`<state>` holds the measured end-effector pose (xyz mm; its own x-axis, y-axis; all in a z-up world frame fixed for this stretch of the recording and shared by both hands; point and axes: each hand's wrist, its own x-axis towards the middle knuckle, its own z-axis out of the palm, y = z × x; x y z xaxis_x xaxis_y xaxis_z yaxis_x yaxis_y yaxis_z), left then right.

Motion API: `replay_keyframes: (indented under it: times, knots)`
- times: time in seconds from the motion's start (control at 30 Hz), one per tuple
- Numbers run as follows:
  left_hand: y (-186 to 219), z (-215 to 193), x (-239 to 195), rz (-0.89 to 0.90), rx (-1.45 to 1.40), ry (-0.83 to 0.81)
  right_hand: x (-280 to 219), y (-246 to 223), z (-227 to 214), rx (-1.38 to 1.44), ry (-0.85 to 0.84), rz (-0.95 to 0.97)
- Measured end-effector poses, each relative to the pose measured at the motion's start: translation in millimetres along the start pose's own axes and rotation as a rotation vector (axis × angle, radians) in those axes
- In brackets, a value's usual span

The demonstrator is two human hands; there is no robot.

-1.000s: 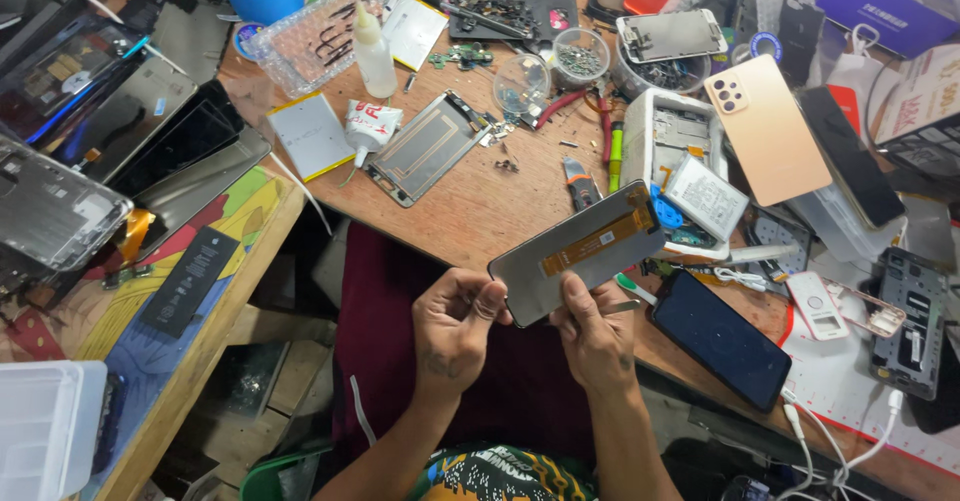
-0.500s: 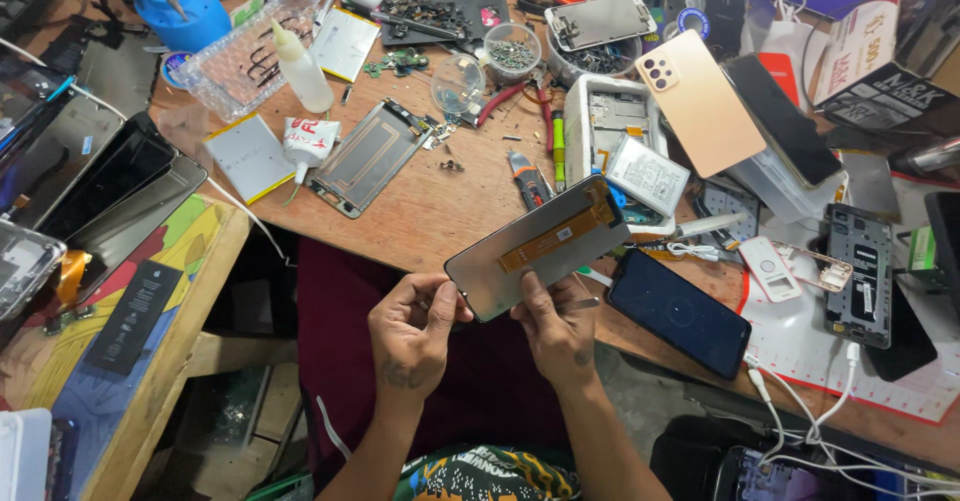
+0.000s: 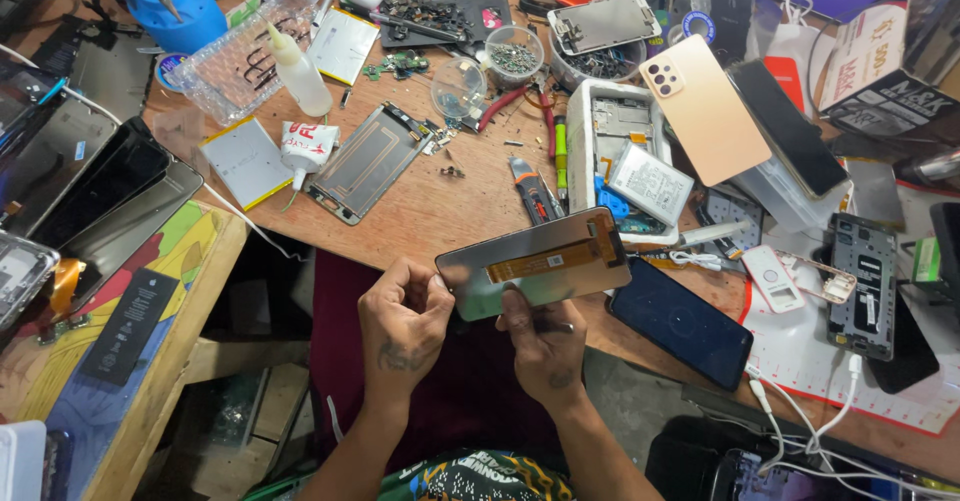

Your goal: The person removes a screen assembly from a smartphone, then uses a screwdriver and a utility knife to pry open the back cover of another smartphone. The person continues to separate the back cover from the phone body using the tools.

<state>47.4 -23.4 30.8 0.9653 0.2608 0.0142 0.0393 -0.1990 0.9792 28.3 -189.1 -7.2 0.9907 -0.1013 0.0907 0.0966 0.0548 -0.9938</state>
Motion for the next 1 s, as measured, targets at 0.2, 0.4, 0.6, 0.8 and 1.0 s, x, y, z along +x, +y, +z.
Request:
replay_keyframes:
  times: [0.2, 0.4, 0.6, 0.8, 1.0]
  knots:
    - [1, -6, 10, -0.058, -0.021, -0.059, 4, 2, 0, -0.066, 0.002, 0.055]
    - [1, -7, 11, -0.026, -0.069, -0.073, 5, 0, -2, -0.093, 0.004, 0.083]
    - [-2, -10, 13, 0.043, -0.066, -0.125, 9, 3, -5, -0.028, 0.022, 0.118]
    - [-10, -11, 15, 0.124, -0.051, -0.162, 10, 4, -8, 0.039, 0.025, 0.098]
    - [-22, -16, 16, 0.000, -0.241, -0.096, 13, 2, -6, 0.137, -0.011, 0.050]
